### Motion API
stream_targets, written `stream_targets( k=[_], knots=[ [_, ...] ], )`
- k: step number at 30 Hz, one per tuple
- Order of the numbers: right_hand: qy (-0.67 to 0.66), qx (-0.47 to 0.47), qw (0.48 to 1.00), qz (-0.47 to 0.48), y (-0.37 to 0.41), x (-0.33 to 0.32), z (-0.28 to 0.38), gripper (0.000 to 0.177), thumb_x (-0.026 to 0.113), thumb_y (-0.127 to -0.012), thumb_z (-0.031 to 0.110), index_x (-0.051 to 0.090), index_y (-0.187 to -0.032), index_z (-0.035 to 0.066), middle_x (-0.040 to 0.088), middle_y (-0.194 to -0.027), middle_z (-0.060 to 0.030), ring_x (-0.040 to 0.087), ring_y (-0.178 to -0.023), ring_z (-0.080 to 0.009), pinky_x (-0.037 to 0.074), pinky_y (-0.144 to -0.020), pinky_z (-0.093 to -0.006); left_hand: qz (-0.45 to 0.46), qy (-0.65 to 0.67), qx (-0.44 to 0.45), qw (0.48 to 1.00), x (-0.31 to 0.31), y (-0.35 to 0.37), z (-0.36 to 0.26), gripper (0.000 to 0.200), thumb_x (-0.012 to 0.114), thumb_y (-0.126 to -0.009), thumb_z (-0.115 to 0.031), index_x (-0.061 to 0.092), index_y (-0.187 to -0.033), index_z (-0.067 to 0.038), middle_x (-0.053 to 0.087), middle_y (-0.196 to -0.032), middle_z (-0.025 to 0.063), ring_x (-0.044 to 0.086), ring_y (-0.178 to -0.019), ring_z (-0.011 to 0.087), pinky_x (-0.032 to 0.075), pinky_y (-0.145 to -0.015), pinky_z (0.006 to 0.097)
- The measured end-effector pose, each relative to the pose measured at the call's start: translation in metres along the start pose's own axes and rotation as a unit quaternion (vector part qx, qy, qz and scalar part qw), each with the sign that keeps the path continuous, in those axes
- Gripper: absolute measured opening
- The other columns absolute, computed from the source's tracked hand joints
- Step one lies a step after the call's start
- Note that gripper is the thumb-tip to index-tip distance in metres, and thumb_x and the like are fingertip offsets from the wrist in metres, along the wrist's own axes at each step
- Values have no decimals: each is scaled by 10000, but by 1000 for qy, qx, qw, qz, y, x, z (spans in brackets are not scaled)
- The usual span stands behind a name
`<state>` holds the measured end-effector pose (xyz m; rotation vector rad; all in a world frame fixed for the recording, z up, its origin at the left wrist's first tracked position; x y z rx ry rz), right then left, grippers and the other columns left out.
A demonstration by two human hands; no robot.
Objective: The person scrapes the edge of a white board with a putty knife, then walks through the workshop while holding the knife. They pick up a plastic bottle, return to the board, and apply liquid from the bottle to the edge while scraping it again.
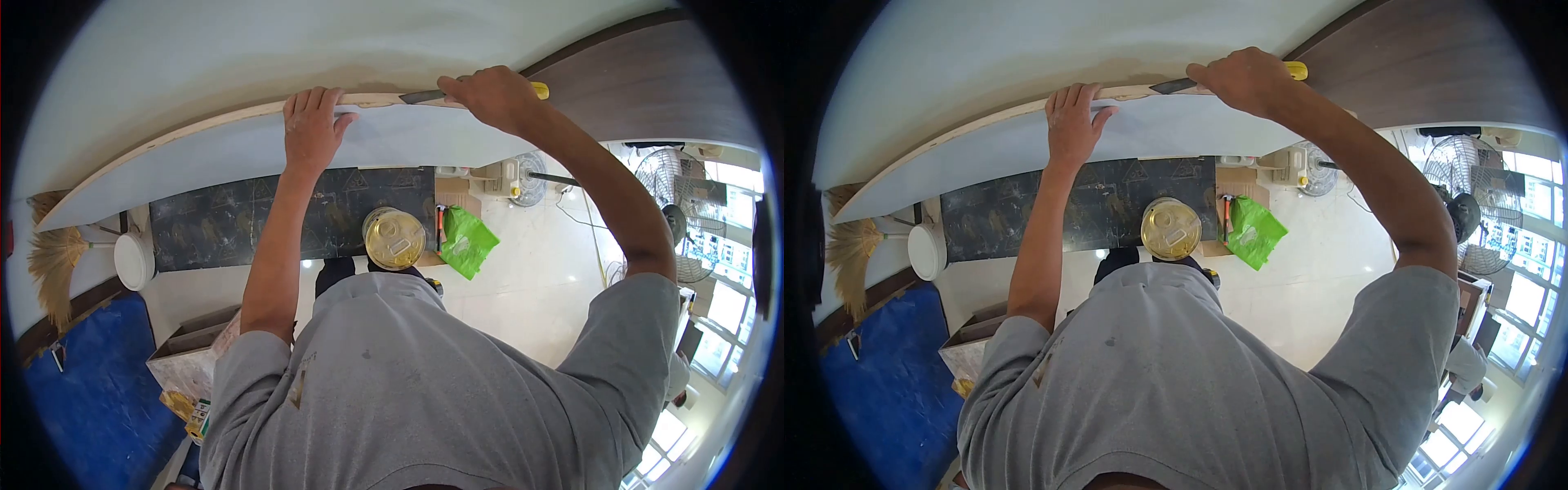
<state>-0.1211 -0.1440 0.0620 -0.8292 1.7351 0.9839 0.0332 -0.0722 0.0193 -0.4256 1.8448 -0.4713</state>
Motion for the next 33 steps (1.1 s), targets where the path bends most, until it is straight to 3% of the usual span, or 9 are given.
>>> stream_targets(
  k=[8, 11, 17, 20, 23, 26, 33],
  knots=[
    [2, -2, 1000, 7, 15, 1, -4, 166, 445, -878, 218, 456, -985, 92, 576, -644, -118, 604, -612, -289, 480, -551, -402, 6, -3, 0, 1000, 0, 3, -3, 374, 658, -720, -315, 547, -1004, -98, 561, -935, 29, 494, -954, 227, 330, -896, 391],
    [-12, -9, 999, -32, 18, 4, -6, 166, 448, -878, 225, 458, -978, 93, 577, -648, -119, 601, -609, -291, 474, -550, -407, 5, 11, 2, 1000, -1, 3, -3, 374, 665, -715, -308, 547, -1004, -101, 565, -920, 20, 498, -944, 221, 332, -893, 388],
    [-18, 8, 1000, 1, 19, 9, -9, 164, 451, -876, 217, 462, -975, 88, 578, -652, -121, 595, -607, -294, 461, -547, -415, 10, 17, 0, 1000, -3, 3, -4, 383, 676, -708, -289, 540, -1010, -98, 570, -927, 16, 502, -946, 214, 337, -889, 378],
    [-45, -8, 998, -42, 24, 1, -10, 151, 451, -872, 203, 463, -965, 85, 576, -649, -124, 591, -597, -301, 460, -546, -419, 16, 8, -2, 1000, -1, 2, -3, 389, 674, -709, -290, 538, -1019, -98, 571, -929, 15, 501, -954, 212, 336, -892, 380],
    [-35, 34, 999, 21, 36, 13, -27, 142, 452, -867, 189, 466, -966, 88, 571, -642, -125, 586, -586, -306, 459, -546, -422, 14, 10, -5, 1000, 2, 1, -2, 392, 673, -711, -295, 539, -1025, -103, 570, -936, 16, 501, -962, 218, 330, -901, 387],
    [-64, 29, 997, -15, 41, 18, -30, 146, 452, -872, 206, 466, -959, 89, 572, -643, -124, 585, -584, -311, 458, -545, -421, 20, 5, -10, 1000, 2, 2, -1, 392, 673, -712, -301, 540, -1027, -108, 568, -946, 15, 495, -976, 223, 323, -910, 391],
    [-56, 42, 997, 12, 51, 28, -41, 183, 455, -878, 262, 456, -931, 86, 583, -679, -127, 594, -649, -321, 457, -561, -430, 22, 4, -14, 1000, 1, 3, -2, 376, 670, -718, -309, 545, -1010, -109, 562, -941, 13, 486, -990, 225, 318, -908, 392]
  ],
)
Point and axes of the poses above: each hand's wrist, its own y-axis away from the middle knuckle, its own x-axis out of the palm, z = x × y, the point moved 10 cm from there along -y, towards the middle knuckle
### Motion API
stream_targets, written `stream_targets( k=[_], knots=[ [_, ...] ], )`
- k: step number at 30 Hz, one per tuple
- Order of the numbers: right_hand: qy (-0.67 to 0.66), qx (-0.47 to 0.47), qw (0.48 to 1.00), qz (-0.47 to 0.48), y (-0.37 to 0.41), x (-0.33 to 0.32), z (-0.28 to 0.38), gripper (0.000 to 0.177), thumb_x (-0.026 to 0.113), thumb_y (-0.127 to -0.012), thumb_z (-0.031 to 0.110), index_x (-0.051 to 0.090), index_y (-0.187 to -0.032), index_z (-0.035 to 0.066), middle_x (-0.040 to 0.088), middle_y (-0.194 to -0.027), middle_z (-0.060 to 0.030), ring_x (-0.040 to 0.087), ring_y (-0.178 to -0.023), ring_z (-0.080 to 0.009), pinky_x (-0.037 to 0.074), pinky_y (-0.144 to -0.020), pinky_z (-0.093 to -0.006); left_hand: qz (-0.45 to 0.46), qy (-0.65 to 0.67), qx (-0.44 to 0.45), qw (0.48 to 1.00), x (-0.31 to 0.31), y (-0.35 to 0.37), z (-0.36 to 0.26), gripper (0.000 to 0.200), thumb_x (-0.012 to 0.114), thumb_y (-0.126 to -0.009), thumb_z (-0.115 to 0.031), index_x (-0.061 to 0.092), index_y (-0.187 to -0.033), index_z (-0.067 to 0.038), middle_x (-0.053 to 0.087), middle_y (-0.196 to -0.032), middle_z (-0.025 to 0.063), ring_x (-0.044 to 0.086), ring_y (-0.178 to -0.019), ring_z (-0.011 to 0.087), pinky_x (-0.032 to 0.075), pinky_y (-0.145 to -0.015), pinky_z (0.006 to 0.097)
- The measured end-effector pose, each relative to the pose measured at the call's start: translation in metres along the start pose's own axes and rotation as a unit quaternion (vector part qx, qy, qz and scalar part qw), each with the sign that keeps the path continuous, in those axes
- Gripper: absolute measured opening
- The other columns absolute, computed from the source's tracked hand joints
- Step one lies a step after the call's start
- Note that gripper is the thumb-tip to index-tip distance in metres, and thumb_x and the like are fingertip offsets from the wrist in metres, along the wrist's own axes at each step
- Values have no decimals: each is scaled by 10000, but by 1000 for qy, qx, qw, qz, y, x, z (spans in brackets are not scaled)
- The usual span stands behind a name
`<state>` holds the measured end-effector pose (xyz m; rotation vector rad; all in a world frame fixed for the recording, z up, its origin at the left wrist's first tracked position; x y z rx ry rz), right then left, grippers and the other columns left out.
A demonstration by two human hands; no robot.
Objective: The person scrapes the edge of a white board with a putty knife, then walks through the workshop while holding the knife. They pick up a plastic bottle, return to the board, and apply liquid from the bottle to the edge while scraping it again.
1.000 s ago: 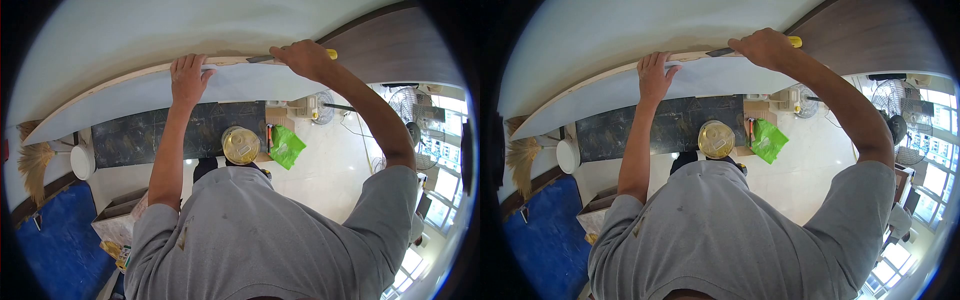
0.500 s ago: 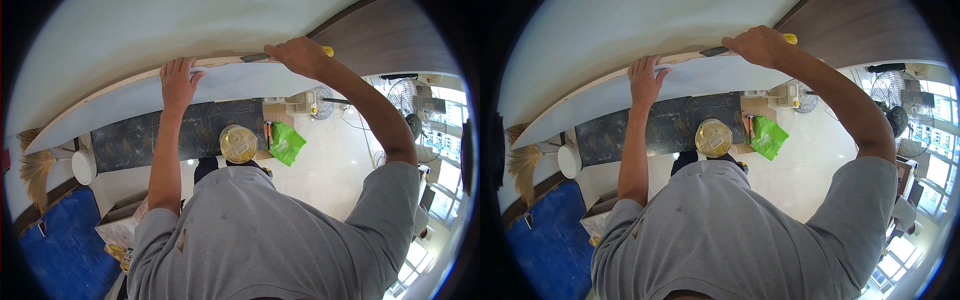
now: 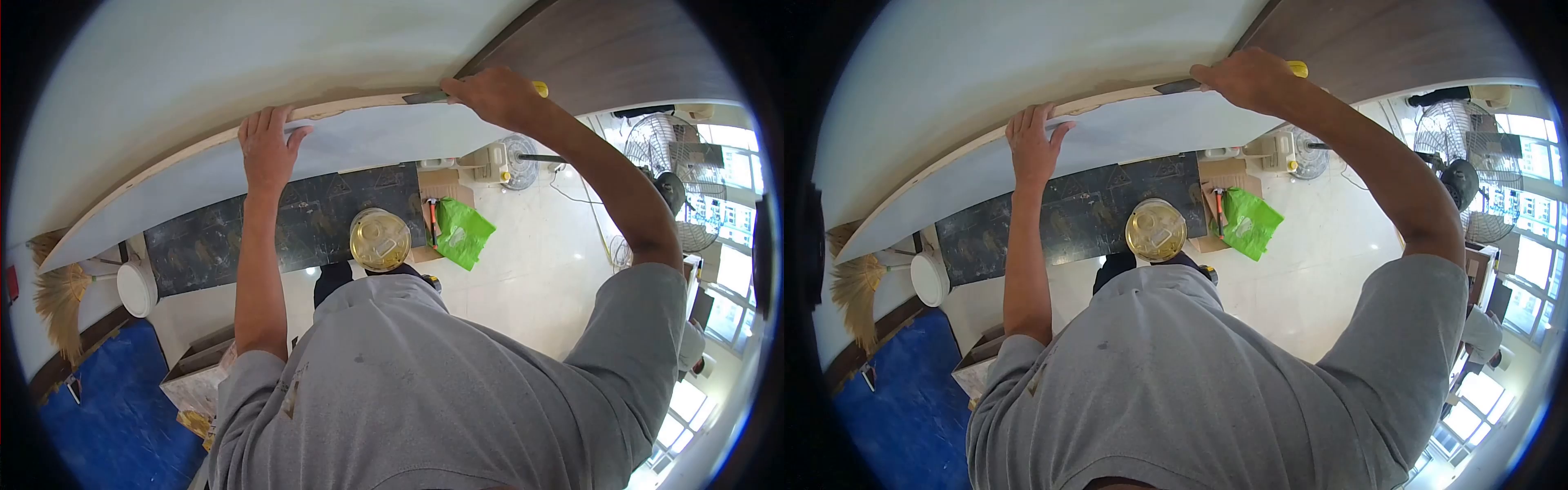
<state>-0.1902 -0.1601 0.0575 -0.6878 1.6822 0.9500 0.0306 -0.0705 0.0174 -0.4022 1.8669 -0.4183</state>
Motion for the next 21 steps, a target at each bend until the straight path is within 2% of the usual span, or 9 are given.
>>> stream_targets(
  k=[5, 8, 11, 21],
  knots=[
    [-6, 1, 1000, 26, 3, 12, -3, 185, 393, -891, 215, 477, -1008, 99, 603, -724, -132, 615, -702, -308, 490, -616, -426, -10, -25, 14, 1000, -6, 1, -3, 374, 670, -720, -320, 550, -1002, -106, 560, -928, 16, 493, -975, 225, 319, -899, 383],
    [-31, -2, 1000, 5, 7, 9, -4, 179, 383, -900, 214, 477, -1006, 105, 610, -742, -129, 617, -708, -306, 492, -627, -426, 10, -23, 9, 1000, 0, 3, 2, 416, 643, -740, -390, 556, -1019, -93, 575, -930, 29, 507, -957, 232, 320, -897, 383],
    [-27, 6, 999, 21, 12, 12, -9, 175, 385, -907, 226, 478, -996, 108, 612, -742, -124, 617, -705, -304, 491, -631, -428, 4, -30, 12, 999, 2, 4, 3, 425, 642, -738, -397, 557, -1026, -96, 576, -925, 31, 505, -957, 233, 321, -900, 384],
    [-22, 13, 999, 32, 20, 16, -18, 211, 418, -905, 293, 486, -948, 98, 601, -689, -114, 617, -669, -298, 485, -602, -427, 2, -36, 9, 999, -5, 4, -2, 383, 660, -723, -358, 557, -989, -103, 567, -903, 23, 510, -930, 227, 331, -887, 374]
  ],
)
Point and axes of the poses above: each hand's wrist, its own y-axis away from the middle knuckle, its own x-axis out of the palm, z = x × y, the point moved 10 cm from there along -y, towards the middle knuckle
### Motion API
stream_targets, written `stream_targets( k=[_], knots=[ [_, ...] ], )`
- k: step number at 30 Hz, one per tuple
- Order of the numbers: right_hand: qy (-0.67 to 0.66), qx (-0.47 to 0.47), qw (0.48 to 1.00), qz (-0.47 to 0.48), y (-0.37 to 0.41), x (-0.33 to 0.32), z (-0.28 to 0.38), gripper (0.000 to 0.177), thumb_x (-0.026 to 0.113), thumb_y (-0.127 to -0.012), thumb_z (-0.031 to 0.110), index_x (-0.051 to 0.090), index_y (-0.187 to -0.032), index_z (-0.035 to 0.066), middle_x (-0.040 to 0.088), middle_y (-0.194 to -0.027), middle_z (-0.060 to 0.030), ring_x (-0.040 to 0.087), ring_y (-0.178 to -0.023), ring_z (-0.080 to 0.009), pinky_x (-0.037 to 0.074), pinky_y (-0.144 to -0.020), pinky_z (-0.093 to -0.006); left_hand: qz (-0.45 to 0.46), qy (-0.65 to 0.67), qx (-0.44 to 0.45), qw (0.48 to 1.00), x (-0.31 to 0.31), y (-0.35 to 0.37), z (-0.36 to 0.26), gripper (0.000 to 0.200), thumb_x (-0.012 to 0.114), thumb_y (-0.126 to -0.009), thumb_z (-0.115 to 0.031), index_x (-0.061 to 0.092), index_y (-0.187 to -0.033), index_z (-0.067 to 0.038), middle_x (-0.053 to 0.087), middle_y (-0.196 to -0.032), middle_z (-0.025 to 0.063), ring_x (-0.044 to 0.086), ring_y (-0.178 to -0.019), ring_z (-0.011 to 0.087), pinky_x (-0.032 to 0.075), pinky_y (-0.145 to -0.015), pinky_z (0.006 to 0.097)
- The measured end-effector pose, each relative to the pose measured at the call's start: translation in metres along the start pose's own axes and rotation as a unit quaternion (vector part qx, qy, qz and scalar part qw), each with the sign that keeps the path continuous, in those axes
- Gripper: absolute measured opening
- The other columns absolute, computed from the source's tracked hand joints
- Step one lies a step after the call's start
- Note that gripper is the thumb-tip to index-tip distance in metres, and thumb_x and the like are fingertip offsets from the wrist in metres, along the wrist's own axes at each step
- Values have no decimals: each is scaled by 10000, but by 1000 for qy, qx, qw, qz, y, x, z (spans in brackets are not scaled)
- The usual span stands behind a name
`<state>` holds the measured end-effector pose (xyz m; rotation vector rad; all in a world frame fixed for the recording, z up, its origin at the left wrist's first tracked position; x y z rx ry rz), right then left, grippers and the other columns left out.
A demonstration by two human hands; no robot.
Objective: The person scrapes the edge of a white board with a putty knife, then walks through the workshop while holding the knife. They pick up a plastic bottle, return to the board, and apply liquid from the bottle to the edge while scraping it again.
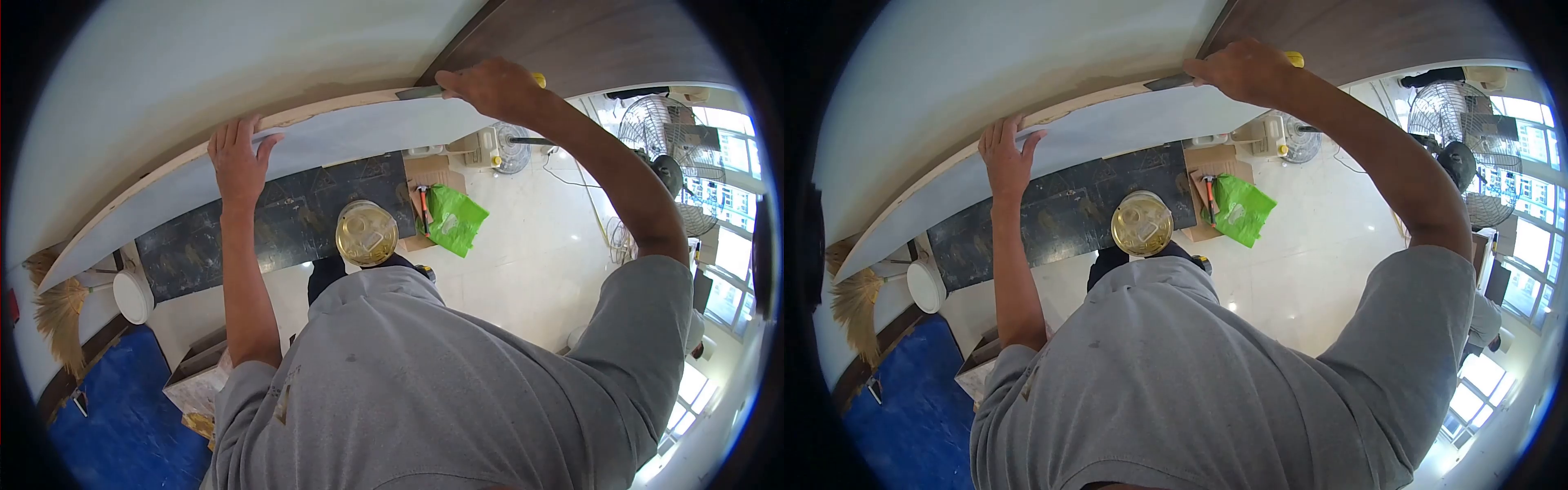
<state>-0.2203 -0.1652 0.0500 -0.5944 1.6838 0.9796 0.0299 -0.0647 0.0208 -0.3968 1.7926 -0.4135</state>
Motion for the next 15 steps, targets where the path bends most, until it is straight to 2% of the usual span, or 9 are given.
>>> stream_targets(
  k=[2, 5, 8, 11, 14, 15],
  knots=[
    [5, -7, 1000, -4, 2, -3, 2, 215, 428, -901, 299, 489, -945, 98, 599, -682, -112, 616, -661, -298, 484, -595, -428, -18, 0, 12, 1000, -3, -1, -2, 380, 660, -723, -356, 557, -987, -104, 567, -899, 21, 511, -923, 224, 332, -885, 373],
    [6, 2, 1000, 9, 4, -5, 1, 211, 442, -896, 298, 486, -946, 97, 597, -675, -105, 614, -654, -297, 483, -589, -430, 6, 9, -5, 1000, 2, 0, 2, 379, 662, -721, -352, 556, -991, -107, 567, -899, 18, 511, -923, 221, 332, -884, 372],
    [-2, -3, 1000, -24, 6, -7, 0, 205, 444, -895, 293, 483, -935, 95, 594, -666, -101, 610, -642, -297, 476, -572, -434, 3, 8, -9, 1000, 4, 2, 5, 380, 667, -716, -346, 557, -995, -112, 568, -901, 13, 510, -930, 215, 333, -880, 371],
    [3, -30, 999, -39, 6, -4, -1, 190, 460, -887, 284, 433, -898, 96, 565, -617, -119, 576, -574, -313, 438, -500, -434, -3, 6, -2, 1000, 0, 1, 0, 380, 670, -712, -339, 559, -997, -114, 570, -897, 10, 509, -937, 209, 330, -884, 373],
    [2, -6, 1000, -1, 6, -5, -1, 179, 461, -885, 273, 463, -923, 98, 597, -670, -104, 600, -640, -304, 458, -544, -442, 32, 16, -30, 999, 9, 3, 7, 390, 672, -711, -336, 552, -1007, -113, 564, -921, 18, 502, -951, 214, 322, -893, 388],
    [1, -6, 1000, -15, 5, -6, -2, 173, 461, -884, 268, 462, -917, 98, 597, -672, -102, 598, -641, -304, 457, -541, -441, 22, 17, -29, 999, 9, 3, 7, 392, 671, -711, -334, 548, -1010, -112, 561, -932, 23, 499, -954, 221, 320, -892, 394]
  ],
)
Point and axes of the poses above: each hand's wrist, its own y-axis away from the middle knuckle, its own x-axis out of the palm, z = x × y, the point moved 10 cm from there along -y, towards the middle knuckle
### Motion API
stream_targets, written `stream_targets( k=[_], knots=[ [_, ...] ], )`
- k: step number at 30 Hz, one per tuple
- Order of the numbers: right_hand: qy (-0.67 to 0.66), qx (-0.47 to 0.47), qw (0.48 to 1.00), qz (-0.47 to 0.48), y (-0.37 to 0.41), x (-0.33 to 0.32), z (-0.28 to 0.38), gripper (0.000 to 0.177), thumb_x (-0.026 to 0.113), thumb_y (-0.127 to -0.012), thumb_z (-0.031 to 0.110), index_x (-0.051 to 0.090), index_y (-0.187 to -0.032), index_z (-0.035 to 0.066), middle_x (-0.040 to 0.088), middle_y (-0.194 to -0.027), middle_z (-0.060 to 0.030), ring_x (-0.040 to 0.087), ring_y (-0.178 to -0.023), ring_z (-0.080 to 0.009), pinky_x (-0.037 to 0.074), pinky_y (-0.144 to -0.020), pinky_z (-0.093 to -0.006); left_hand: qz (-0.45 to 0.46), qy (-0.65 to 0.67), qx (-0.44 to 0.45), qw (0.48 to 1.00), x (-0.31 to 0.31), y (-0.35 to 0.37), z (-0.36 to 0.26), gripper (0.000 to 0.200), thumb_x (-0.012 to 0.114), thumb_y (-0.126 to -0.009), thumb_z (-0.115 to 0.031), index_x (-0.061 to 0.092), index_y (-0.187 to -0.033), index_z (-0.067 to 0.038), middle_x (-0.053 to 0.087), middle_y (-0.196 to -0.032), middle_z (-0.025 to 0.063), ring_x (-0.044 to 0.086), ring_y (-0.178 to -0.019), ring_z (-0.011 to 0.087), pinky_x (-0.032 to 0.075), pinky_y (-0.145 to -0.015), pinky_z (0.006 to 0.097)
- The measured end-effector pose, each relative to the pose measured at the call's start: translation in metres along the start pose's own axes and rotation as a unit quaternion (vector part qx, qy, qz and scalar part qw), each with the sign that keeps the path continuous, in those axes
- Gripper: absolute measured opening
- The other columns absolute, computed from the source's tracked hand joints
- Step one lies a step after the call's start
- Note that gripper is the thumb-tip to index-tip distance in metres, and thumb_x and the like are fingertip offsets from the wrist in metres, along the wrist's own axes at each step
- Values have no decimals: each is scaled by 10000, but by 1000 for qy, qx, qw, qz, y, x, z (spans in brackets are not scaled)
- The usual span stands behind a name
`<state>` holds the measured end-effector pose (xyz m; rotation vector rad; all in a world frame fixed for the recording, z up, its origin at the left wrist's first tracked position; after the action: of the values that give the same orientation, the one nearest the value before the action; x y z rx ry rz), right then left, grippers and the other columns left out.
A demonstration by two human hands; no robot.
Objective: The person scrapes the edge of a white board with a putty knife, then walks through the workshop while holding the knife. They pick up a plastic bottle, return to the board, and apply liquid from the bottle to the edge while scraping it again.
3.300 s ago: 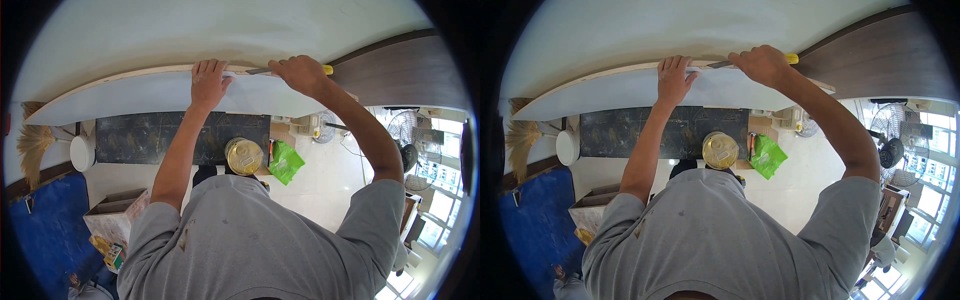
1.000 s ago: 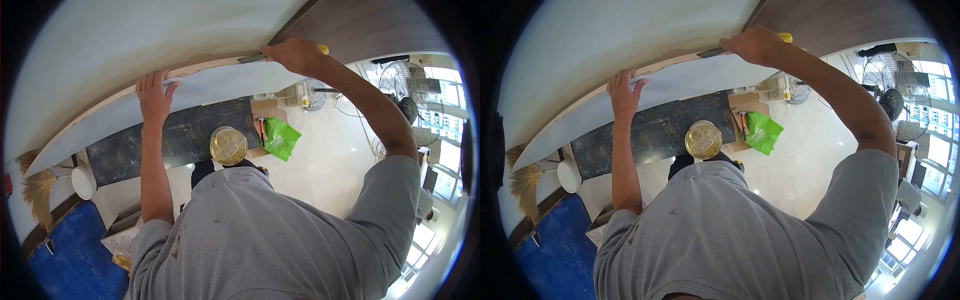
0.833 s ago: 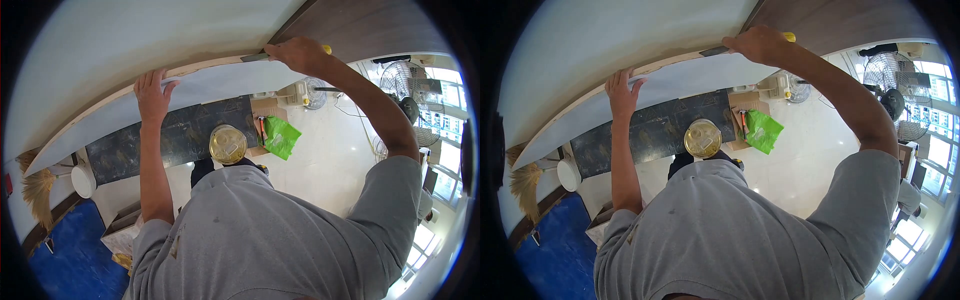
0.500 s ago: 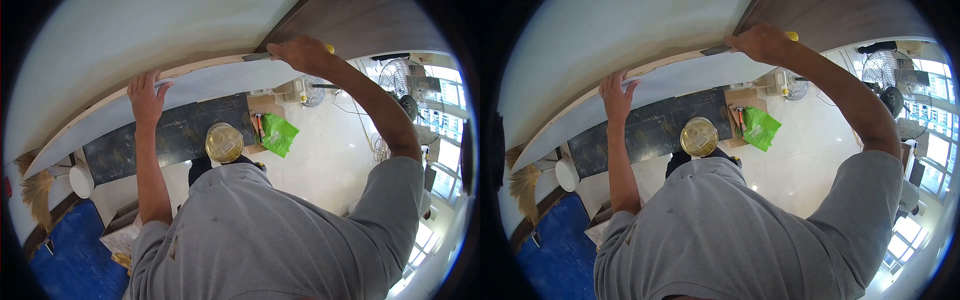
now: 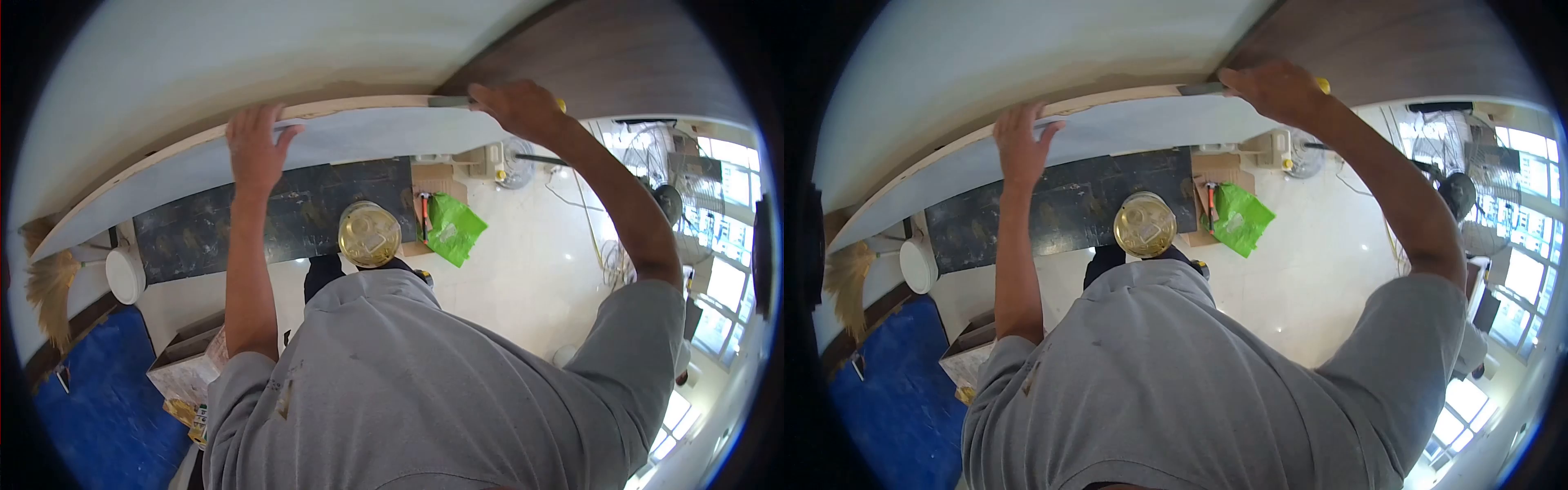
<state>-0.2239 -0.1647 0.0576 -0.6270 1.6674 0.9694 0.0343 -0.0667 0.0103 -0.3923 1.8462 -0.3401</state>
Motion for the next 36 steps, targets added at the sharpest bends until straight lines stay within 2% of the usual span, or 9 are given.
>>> stream_targets(
  k=[5, 14, 22, 24, 27, 28, 29, 33, 36],
  knots=[
    [-16, -30, 995, -97, 4, -6, 3, 145, 476, -866, 241, 468, -893, 100, 600, -681, -96, 599, -649, -296, 453, -537, -435, -31, -23, 15, 999, -6, -3, -10, 388, 668, -714, -316, 535, -1014, -108, 545, -973, 42, 483, -975, 248, 316, -890, 416],
    [69, 13, 998, 4, -13, -42, 35, 113, 513, -815, 217, 520, -824, 105, 562, -629, -100, 582, -617, -290, 437, -539, -429, -5, 38, 14, 999, -2, 7, -4, 401, 660, -723, -351, 540, -1010, -98, 544, -992, 61, 468, -1012, 256, 299, -910, 438],
    [143, 48, 982, -111, 17, -73, -14, 142, 532, -793, 138, 583, -924, 117, 614, -763, -115, 605, -736, -290, 474, -646, -401, -16, 8, 26, 1000, -5, -2, -9, 398, 664, -726, -301, 528, -1035, -89, 544, -1003, 86, 478, -998, 283, 310, -905, 437],
    [191, 27, 940, -281, 67, -115, -65, 245, 519, -822, 146, 568, -1061, 118, 618, -802, -129, 606, -783, -299, 476, -700, -392, -16, -14, 38, 999, -3, -2, -10, 413, 662, -732, -304, 522, -1053, -84, 545, -1004, 89, 479, -1000, 287, 309, -903, 440],
    [-8, 402, 909, -110, 121, -164, -95, 224, 478, -879, 155, 529, -1039, 6, 609, -891, -172, 591, -823, -318, 472, -722, -409, -2, -50, 39, 998, -3, -6, -17, 430, 656, -742, -312, 511, -1072, -78, 546, -1005, 89, 480, -1019, 286, 309, -911, 437],
    [106, 274, 930, -222, 142, -129, -124, 297, 487, -860, 158, 525, -1149, 99, 612, -849, -142, 596, -824, -305, 471, -722, -392, 18, -73, 34, 997, 0, -6, -17, 437, 653, -744, -316, 508, -1082, -81, 545, -1013, 87, 479, -1026, 281, 307, -922, 440],
    [74, 163, 942, -284, 153, -123, -95, 324, 473, -885, 200, 475, -1177, 59, 599, -838, -176, 589, -822, -332, 464, -715, -401, 36, -98, 27, 994, 3, -7, -17, 444, 651, -746, -320, 505, -1092, -85, 545, -1021, 86, 479, -1034, 276, 304, -934, 443],
    [-220, 416, 861, -195, 185, 14, -138, 253, 479, -883, 222, 453, -1029, 17, 557, -667, -208, 579, -702, -384, 441, -640, -445, 102, -105, 61, 987, 20, -26, -62, 472, 644, -753, -325, 493, -1140, -101, 544, -1054, 80, 473, -1060, 257, 284, -986, 454],
    [-271, 451, 801, -286, 211, 72, -144, 208, 443, -894, 201, 455, -962, 5, 568, -660, -234, 570, -656, -404, 418, -591, -475, 82, -25, 155, 984, 34, -37, -119, 446, 606, -792, -271, 475, -1186, -110, 552, -1050, 73, 505, -1014, 250, 328, -972, 439]
  ],
)
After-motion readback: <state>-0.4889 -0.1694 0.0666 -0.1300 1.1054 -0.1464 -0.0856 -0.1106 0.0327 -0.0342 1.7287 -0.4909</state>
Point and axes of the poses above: each hand's wrist, its own y-axis away from the middle knuckle, its own x-axis out of the palm, z = x × y, the point moved 10 cm from there along -y, towards the middle knuckle
